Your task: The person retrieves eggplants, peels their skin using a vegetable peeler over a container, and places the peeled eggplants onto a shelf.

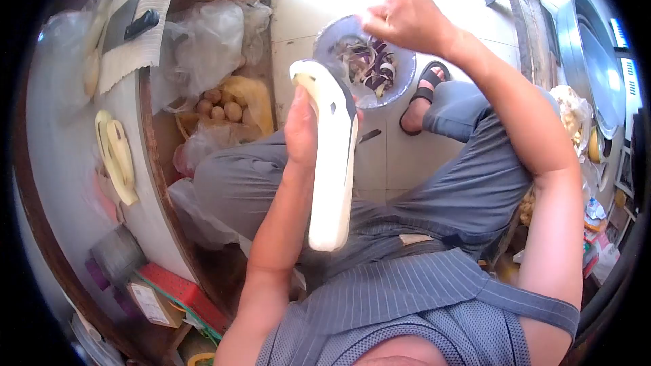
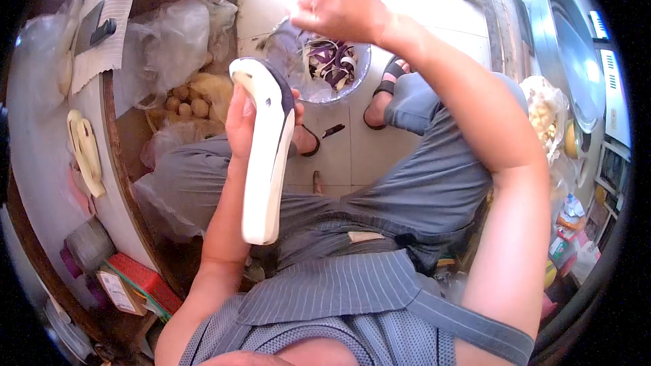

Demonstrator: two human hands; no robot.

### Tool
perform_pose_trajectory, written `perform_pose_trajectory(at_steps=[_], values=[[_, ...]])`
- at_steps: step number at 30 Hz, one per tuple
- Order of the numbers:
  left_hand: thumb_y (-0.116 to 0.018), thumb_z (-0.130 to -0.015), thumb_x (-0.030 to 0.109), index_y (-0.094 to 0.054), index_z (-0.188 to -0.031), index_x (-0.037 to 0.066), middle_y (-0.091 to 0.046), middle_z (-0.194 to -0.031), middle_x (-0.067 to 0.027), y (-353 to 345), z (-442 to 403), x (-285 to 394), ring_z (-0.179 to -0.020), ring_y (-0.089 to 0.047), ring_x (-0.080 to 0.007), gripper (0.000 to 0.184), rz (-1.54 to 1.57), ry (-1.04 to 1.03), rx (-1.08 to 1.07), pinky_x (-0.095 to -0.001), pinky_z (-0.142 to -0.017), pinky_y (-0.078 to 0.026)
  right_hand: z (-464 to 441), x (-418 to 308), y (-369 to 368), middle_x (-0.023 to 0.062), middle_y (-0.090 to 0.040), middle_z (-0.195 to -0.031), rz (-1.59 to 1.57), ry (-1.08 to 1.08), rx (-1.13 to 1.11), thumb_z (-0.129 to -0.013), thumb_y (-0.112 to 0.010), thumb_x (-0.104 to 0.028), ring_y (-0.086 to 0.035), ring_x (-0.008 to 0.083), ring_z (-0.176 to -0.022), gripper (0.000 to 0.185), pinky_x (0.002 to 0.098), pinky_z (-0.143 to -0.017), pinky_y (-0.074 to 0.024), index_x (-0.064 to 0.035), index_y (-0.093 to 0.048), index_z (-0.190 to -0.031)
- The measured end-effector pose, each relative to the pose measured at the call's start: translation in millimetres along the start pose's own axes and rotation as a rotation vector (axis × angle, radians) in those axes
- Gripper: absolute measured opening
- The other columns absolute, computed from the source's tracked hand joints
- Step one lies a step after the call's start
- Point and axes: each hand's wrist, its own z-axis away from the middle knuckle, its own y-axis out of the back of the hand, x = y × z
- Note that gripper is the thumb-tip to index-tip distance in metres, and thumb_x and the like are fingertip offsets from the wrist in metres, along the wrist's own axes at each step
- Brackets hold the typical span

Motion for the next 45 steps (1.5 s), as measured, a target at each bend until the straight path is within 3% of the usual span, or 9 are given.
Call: perform_pose_trajectory(at_steps=[6,14,20,27,32,39,40,42,45], values=[[-0.034,-0.102,0.065,-0.052,-0.128,-0.005,-0.067,-0.103,-0.024,-45,-2,7,-0.084,-0.07,-0.0342,0.077,0.166,0.099,0.291,-0.0398,-0.07,-0.06,8,-58,8,0.0087,-0.055,-0.057,-0.667,0.079,-0.024,-0.088,-0.06,-0.023,-0.053,0.0279,-0.054,0.034,0.0388,-0.065,-0.0441,-0.0076,-0.055,-0.057],[-0.023,-0.106,0.061,-0.053,-0.123,0.0,-0.067,-0.1,-0.0159,-11,1,5,-0.083,-0.07,-0.0231,0.07,0.159,0.141,-0.096,-0.0347,-0.069,-0.06,2,-67,9,0.0057,-0.054,-0.057,-0.58,0.291,0.063,-0.084,-0.065,-0.021,-0.056,0.024,-0.056,0.03,0.0368,-0.069,-0.0448,-0.0089,-0.057,-0.057],[-0.024,-0.099,0.072,-0.061,-0.112,0.0,-0.069,-0.084,-0.0195,-34,3,-1,-0.06,-0.067,-0.0273,0.082,0.04,0.178,0.296,-0.0359,-0.052,-0.055,-9,-29,4,0.0065,-0.055,-0.062,-0.468,0.293,0.091,-0.086,-0.064,-0.02,-0.058,0.0282,-0.06,0.027,0.0392,-0.075,-0.0488,-0.0075,-0.058,-0.062],[-0.028,-0.099,0.071,-0.046,-0.131,-0.005,-0.058,-0.098,-0.0312,-36,13,17,-0.069,-0.066,-0.0332,0.084,-0.01,0.563,-0.13,-0.035,-0.04,-0.053,-14,-13,17,0.0082,-0.051,-0.062,-0.584,0.277,-0.083,-0.091,-0.058,-0.021,-0.053,0.0298,-0.06,0.031,0.0398,-0.081,-0.0465,-0.0062,-0.053,-0.064],[-0.034,-0.102,0.064,-0.054,-0.124,-0.006,-0.066,-0.09,-0.0262,-44,23,24,-0.064,-0.069,-0.0304,0.076,0.235,0.684,-0.178,-0.0324,-0.044,-0.054,-17,-16,22,0.0093,-0.048,-0.061,-0.676,0.304,-0.144,-0.092,-0.056,-0.02,-0.05,0.0309,-0.06,0.032,0.0409,-0.085,-0.0444,-0.0048,-0.05,-0.064],[-0.065,-0.083,0.072,-0.043,-0.132,-0.008,-0.061,-0.075,-0.0261,-54,38,18,-0.053,-0.062,-0.0267,0.096,0.041,0.69,-0.314,-0.0315,-0.038,-0.046,-7,-8,11,0.0104,-0.056,-0.063,-0.708,0.087,-0.415,-0.094,-0.057,-0.027,-0.056,0.0275,-0.063,0.035,0.0384,-0.078,-0.0486,-0.0019,-0.06,-0.07],[-0.062,-0.084,0.072,-0.043,-0.132,-0.008,-0.062,-0.076,-0.0264,-52,36,20,-0.053,-0.062,-0.0265,0.096,0.047,0.681,-0.297,-0.0312,-0.037,-0.045,-9,-10,17,0.0104,-0.056,-0.063,-0.711,0.087,-0.423,-0.094,-0.057,-0.027,-0.056,0.0275,-0.063,0.035,0.0384,-0.078,-0.0486,-0.0019,-0.06,-0.07],[-0.058,-0.087,0.073,-0.043,-0.132,-0.008,-0.062,-0.077,-0.027,-50,32,24,-0.052,-0.062,-0.0262,0.094,0.058,0.662,-0.264,-0.0306,-0.037,-0.045,-20,-9,38,0.0063,-0.062,-0.068,-0.863,-0.447,-0.552,-0.097,-0.058,-0.037,-0.06,0.0176,-0.068,0.044,0.0321,-0.072,-0.0492,0.0,-0.067,-0.076],[-0.038,-0.095,0.074,-0.046,-0.13,-0.008,-0.062,-0.081,-0.0279,-51,24,27,-0.055,-0.064,-0.0275,0.09,0.068,0.617,-0.171,-0.0322,-0.038,-0.051,-6,-21,36,0.0041,-0.065,-0.082,-1.054,-0.457,-0.425,-0.092,-0.065,-0.053,-0.058,0.0114,-0.08,0.054,0.0274,-0.073,-0.0477,0.0006,-0.069,-0.098]])
